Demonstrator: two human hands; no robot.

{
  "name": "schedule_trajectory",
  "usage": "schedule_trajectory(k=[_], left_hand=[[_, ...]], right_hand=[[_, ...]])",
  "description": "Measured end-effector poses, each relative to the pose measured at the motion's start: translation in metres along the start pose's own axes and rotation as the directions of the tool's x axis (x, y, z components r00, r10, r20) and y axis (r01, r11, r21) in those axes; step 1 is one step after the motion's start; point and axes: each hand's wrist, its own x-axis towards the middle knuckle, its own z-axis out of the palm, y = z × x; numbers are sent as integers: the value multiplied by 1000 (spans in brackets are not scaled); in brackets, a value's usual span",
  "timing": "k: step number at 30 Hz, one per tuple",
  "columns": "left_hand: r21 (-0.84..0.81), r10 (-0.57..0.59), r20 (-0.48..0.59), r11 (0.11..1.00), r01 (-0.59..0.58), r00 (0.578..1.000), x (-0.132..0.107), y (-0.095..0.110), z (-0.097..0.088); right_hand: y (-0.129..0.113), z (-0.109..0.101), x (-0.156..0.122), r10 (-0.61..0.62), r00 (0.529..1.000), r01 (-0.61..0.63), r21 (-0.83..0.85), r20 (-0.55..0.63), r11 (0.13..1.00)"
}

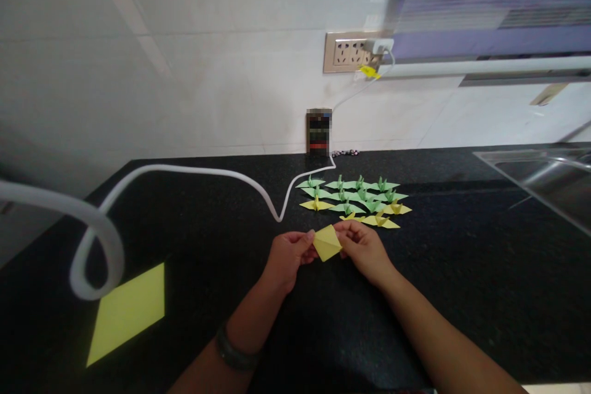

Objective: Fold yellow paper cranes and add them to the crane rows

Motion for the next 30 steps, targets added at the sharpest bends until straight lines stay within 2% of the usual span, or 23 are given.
schedule_trajectory(k=[3, 5, 8, 10, 16, 21, 25, 30], left_hand=[[17, 119, -90, 993, -118, 989, 1, -3, 1], [22, 194, -145, 981, -192, 970, 1, -4, 2], [46, 279, -190, 960, -276, 941, 0, -6, 3], [77, 308, -184, 951, -299, 933, -1, -6, 4], [139, 255, -26, 959, -249, 967, -7, -6, 7], [151, 212, 90, 963, -224, 973, -10, -5, 9], [161, 169, 117, 969, -187, 979, -11, -3, 8], [194, 133, 134, 968, -157, 982, -12, -2, 9]], right_hand=[[-4, 3, -2, 118, 992, -125, 216, 45, 968], [-6, 7, -6, 140, 985, -166, 319, 104, 933], [-6, 16, -10, 119, 982, -159, 307, 145, 938], [-5, 20, -11, 108, 988, -133, 271, 106, 953], [-5, 14, -6, 25, 997, -6, 260, -69, 966], [-11, 8, -7, -57, 998, 62, 166, -35, 984], [-12, 7, -9, -70, 998, 68, 133, 9, 989], [-11, 9, -8, -74, 997, 73, 170, 1, 983]])
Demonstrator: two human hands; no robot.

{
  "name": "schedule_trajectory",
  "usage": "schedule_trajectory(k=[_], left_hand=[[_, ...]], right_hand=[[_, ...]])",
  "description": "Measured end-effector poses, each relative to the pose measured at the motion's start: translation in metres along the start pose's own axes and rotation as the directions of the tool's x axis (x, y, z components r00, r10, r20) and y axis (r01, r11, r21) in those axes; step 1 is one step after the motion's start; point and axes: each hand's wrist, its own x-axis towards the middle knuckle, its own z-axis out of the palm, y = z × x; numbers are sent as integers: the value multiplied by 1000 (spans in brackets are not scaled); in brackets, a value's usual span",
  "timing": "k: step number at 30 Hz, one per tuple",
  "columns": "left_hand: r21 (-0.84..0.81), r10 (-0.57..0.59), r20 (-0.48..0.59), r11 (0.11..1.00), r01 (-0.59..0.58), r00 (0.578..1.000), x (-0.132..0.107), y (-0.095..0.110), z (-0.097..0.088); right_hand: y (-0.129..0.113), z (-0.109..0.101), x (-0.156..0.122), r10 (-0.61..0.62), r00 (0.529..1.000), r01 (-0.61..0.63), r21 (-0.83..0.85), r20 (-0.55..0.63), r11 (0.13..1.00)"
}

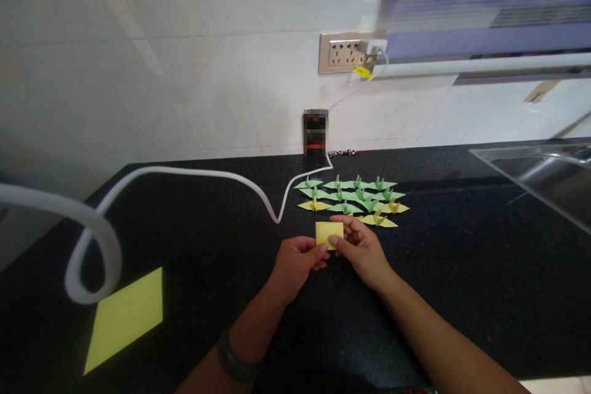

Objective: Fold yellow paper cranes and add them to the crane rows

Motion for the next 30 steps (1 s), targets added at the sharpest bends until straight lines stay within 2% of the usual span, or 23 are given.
schedule_trajectory(k=[7, 14, 30], left_hand=[[15, 11, -49, 1000, -10, 999, 1, -2, 1], [25, -12, -37, 1000, 13, 999, 0, -3, 1], [19, 11, -71, 1000, -10, 997, -2, -2, 1]], right_hand=[[0, 4, -2, 17, 1000, -17, -21, -2, 1000], [2, 2, -1, -6, 998, 4, -24, -68, 1000], [-1, 5, -2, 2, 995, -9, -73, -96, 997]])
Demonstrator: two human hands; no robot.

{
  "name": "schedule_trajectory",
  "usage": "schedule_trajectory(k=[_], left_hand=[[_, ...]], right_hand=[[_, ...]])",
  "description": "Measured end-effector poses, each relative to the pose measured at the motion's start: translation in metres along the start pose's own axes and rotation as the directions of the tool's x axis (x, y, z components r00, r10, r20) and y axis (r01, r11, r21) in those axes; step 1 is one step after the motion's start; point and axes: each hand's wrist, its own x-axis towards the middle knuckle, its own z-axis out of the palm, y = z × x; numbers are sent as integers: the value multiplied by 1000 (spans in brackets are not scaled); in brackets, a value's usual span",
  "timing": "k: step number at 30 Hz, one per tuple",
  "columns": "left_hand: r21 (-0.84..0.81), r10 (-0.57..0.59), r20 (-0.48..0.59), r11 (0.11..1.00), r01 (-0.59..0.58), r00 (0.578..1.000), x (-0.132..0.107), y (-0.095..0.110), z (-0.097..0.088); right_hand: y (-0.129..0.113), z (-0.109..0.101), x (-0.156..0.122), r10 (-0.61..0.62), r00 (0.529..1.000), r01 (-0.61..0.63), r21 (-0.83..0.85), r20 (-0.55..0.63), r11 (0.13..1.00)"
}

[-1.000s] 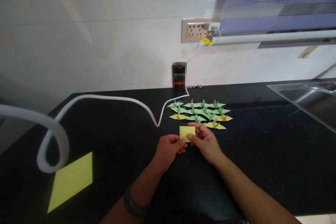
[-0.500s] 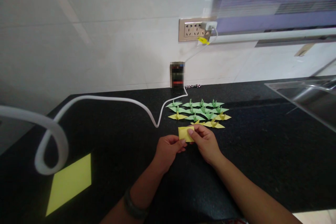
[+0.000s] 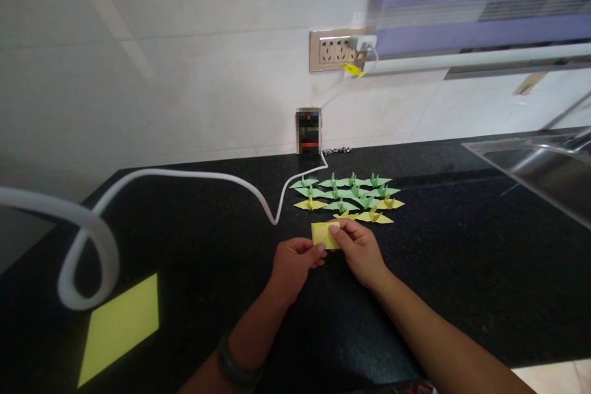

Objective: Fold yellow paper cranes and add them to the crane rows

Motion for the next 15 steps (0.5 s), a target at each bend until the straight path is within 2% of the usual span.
schedule_trajectory(k=[4, 10, 15], left_hand=[[-15, -35, 15, 999, 35, 999, 0, 1, 0], [-141, -87, 80, 985, 98, 993, 0, 0, -1], [-175, -37, 65, 983, 48, 997, -3, 2, -2]], right_hand=[[1, -1, 0, -15, 1000, 15, 5, 21, 1000], [3, -2, 1, -4, 999, -1, 92, 46, 996], [2, -1, 1, 10, 998, -10, 2, 57, 1000]])
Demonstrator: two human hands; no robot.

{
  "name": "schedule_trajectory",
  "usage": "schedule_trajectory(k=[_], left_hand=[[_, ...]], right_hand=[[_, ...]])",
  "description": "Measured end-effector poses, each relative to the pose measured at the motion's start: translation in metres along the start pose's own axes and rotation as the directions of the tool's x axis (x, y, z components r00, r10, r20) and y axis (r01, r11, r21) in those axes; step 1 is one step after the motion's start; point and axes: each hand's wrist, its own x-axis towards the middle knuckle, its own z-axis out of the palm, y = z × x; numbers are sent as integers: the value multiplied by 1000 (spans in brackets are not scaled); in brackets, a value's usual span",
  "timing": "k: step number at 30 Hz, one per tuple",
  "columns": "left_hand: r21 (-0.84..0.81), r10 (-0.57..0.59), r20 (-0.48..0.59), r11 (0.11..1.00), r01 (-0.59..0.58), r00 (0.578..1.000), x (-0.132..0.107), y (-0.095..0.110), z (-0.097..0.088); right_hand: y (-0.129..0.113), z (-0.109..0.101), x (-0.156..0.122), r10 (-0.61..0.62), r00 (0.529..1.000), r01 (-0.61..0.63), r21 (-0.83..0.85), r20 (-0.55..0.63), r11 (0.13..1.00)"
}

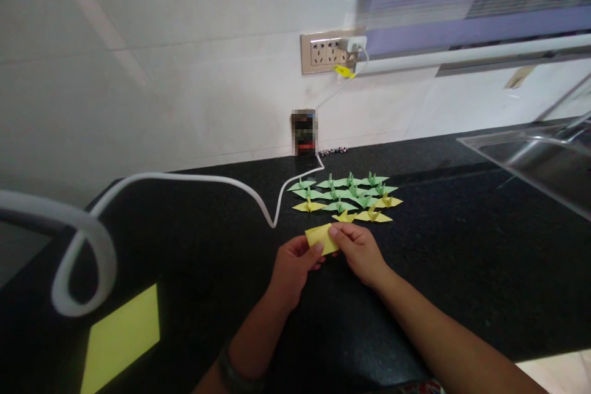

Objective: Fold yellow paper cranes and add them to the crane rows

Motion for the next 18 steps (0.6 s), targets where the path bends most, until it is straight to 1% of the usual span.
schedule_trajectory(k=[2, 4, 7, 11, 18], left_hand=[[-12, 19, -22, 1000, -19, 1000, -1, 1, 0], [-29, 19, -38, 999, -20, 999, -2, 1, -1], [-70, -7, -38, 998, 4, 999, -3, 2, -3], [-135, -67, -1, 989, 67, 998, -6, 5, -3], [-165, -106, 41, 980, 111, 994, -7, 6, -4]], right_hand=[[-1, 1, -1, -3, 999, 5, -54, 33, 999], [-3, 2, -2, -18, 998, 23, -75, 67, 997], [-5, 3, -2, -14, 995, 15, -13, 101, 1000], [-8, 4, -2, 15, 993, -25, 87, 114, 996], [-8, 5, -2, 37, 986, -58, 128, 160, 990]])
